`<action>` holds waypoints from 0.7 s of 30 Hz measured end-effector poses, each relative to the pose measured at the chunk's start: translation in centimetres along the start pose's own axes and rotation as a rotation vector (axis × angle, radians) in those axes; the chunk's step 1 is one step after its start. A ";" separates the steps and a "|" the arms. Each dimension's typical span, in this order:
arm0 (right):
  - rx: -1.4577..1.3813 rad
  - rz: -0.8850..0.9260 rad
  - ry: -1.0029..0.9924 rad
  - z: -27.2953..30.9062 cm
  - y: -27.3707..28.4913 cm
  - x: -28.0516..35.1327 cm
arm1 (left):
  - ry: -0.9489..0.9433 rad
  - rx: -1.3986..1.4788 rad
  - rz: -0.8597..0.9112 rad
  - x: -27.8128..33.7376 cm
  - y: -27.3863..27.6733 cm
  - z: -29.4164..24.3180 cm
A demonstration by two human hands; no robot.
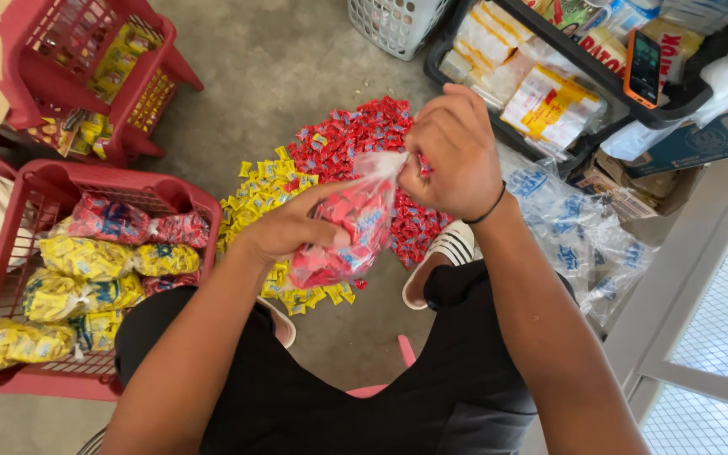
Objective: The recorder sits on a stool and bags small yellow and red candies into clear plastic bags from piles on the floor.
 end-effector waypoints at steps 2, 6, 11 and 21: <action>-0.293 -0.027 -0.188 -0.9 -1.6 1.5 | -0.099 0.136 -0.037 -0.6 1.2 2.3; -1.647 0.283 -0.823 -0.6 -5.4 2.9 | -0.366 0.301 -0.201 -1.4 2.5 1.1; -1.269 0.281 -0.976 2.6 -7.8 3.5 | -0.444 -0.070 -0.424 -1.1 1.6 -2.1; -0.713 0.226 -0.596 2.5 -3.1 0.0 | -0.592 -0.107 -0.363 -2.5 1.0 -1.5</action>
Point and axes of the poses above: each hand's wrist, its own x-axis away from the middle knuckle, its own y-axis out of the back of the hand, z = x × y, the point moved 1 cm from there along -x, towards the middle knuckle, and after that the axes turned 2 degrees about z, right-handed, at the moved point
